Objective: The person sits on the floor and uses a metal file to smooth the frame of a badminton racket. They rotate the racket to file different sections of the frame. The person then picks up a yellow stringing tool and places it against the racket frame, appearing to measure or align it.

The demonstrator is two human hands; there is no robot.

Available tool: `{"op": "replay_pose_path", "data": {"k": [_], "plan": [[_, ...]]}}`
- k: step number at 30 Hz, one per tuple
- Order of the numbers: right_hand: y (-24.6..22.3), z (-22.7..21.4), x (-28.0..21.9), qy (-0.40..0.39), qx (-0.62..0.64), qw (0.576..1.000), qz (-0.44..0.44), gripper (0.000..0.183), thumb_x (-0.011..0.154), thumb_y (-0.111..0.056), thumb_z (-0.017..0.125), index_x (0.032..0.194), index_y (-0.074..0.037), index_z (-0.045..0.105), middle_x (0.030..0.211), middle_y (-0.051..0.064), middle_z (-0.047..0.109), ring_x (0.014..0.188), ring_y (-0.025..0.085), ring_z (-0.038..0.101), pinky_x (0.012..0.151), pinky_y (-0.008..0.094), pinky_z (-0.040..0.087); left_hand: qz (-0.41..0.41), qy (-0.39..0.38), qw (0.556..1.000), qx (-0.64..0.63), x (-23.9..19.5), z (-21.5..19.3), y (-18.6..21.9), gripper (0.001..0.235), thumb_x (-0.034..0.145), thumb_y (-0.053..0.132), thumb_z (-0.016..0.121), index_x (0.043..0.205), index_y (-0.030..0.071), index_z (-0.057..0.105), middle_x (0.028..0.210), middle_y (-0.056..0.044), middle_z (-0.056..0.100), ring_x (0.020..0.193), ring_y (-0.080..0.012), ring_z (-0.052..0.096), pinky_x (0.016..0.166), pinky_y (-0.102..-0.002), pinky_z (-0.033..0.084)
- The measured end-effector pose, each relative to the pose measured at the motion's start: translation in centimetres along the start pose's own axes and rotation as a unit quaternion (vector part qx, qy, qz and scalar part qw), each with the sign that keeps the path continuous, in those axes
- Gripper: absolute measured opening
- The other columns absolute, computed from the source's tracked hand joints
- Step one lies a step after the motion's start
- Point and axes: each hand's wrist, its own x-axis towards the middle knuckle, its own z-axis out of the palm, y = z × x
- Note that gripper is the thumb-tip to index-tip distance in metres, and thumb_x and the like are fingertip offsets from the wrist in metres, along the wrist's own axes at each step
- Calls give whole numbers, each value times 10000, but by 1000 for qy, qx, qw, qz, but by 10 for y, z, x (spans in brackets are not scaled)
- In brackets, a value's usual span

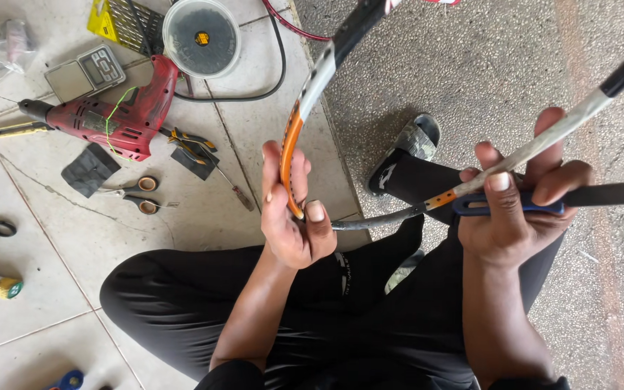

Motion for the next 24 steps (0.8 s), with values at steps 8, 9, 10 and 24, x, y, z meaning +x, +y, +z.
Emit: {"op": "replay_pose_path", "data": {"k": [8,9,10,24], "plan": [[-2,-6,-4,3,-10,1000,0,420,1032,142,528,1004,-216,312,1679,95,443,1162,325,689,758,345,658,52,12,998,45,-12,-3,-12,626,1067,-11,423,1622,106,158,1611,-402,92,1568,-471,185,1152,-538,502],[-2,-5,-5,10,-22,1000,6,420,1040,130,537,1003,-220,307,1677,89,446,1156,321,686,759,352,651,56,13,997,47,-13,-3,-13,629,1067,-9,424,1624,108,155,1609,-404,91,1568,-465,183,1158,-532,500],[-2,-6,-5,10,-21,1000,6,420,1040,130,537,1003,-220,307,1677,89,446,1156,321,686,759,352,651,56,12,997,48,-12,-3,-13,629,1067,-9,424,1624,108,155,1609,-404,91,1568,-465,183,1158,-532,500],[2,1,0,9,-7,1000,7,396,1030,127,553,983,-196,329,1652,128,463,1127,298,704,733,317,655,15,7,1000,0,-6,-1,-12,601,1085,3,409,1627,109,170,1629,-393,103,1593,-455,146,1253,-501,410]]}}
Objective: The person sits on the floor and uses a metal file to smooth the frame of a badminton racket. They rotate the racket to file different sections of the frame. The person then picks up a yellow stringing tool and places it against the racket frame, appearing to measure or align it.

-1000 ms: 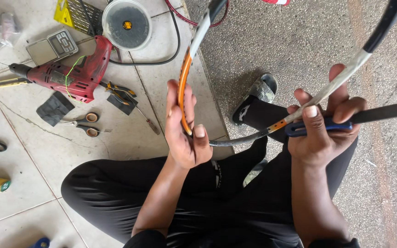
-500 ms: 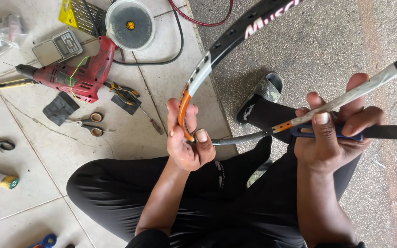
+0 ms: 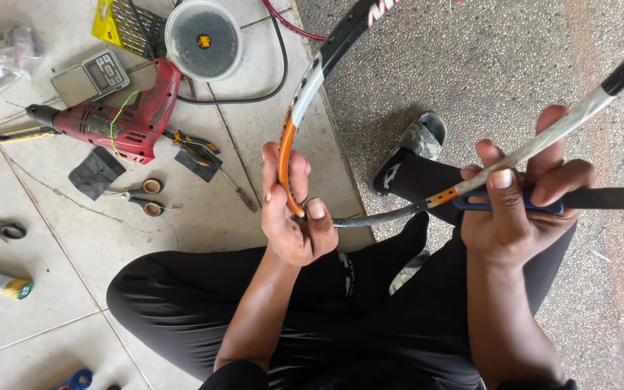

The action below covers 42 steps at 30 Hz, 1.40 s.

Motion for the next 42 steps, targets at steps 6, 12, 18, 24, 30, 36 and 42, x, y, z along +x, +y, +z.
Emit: {"op": "replay_pose_path", "data": {"k": [6,12,18,24,30,36,42], "plan": [[-1,6,0,25,13,999,28,420,1036,142,552,977,-204,321,1652,110,473,1133,294,705,729,317,644,17,7,1000,24,2,1,0,567,1083,8,421,1599,56,192,1606,-419,104,1561,-514,183,1240,-528,441],[5,2,2,2,48,999,19,395,1035,178,530,985,-179,369,1645,136,473,1150,299,712,796,336,677,16,-6,999,32,0,-1,6,555,1084,2,433,1584,41,196,1618,-392,79,1565,-525,128,1276,-548,404],[9,5,4,42,7,998,38,406,1042,112,569,957,-214,342,1645,114,470,1115,302,705,715,331,635,62,-134,987,69,17,-16,25,731,1101,86,548,1691,169,124,1707,-208,105,1360,-224,555,1021,-351,550],[19,6,8,46,13,998,47,412,1028,94,577,932,-223,331,1625,133,480,1055,269,702,729,310,613,229,-34,964,131,20,5,26,385,1067,151,606,1370,-64,501,1262,-383,564,1149,-421,673,899,-499,683],[40,6,18,42,-6,998,47,409,1027,65,620,916,-208,335,1632,134,453,1148,366,710,773,359,648,-175,-89,966,-168,77,11,70,439,1181,119,427,1595,65,292,1474,-369,517,1168,-400,753,1131,-546,619],[83,10,35,-69,-111,991,1,371,1071,53,572,878,-173,349,1425,189,593,1220,337,677,860,307,663,-399,-77,877,-257,76,-8,12,557,1039,412,491,576,106,537,426,25,331,360,-46,274,382,-203,231],[70,-30,8,-89,-293,948,88,294,1078,3,691,925,-2,441,631,140,588,425,155,591,372,227,465,-307,-17,932,-194,66,-30,-99,612,1080,331,532,504,144,442,364,43,297,318,-17,254,387,-177,199]]}}
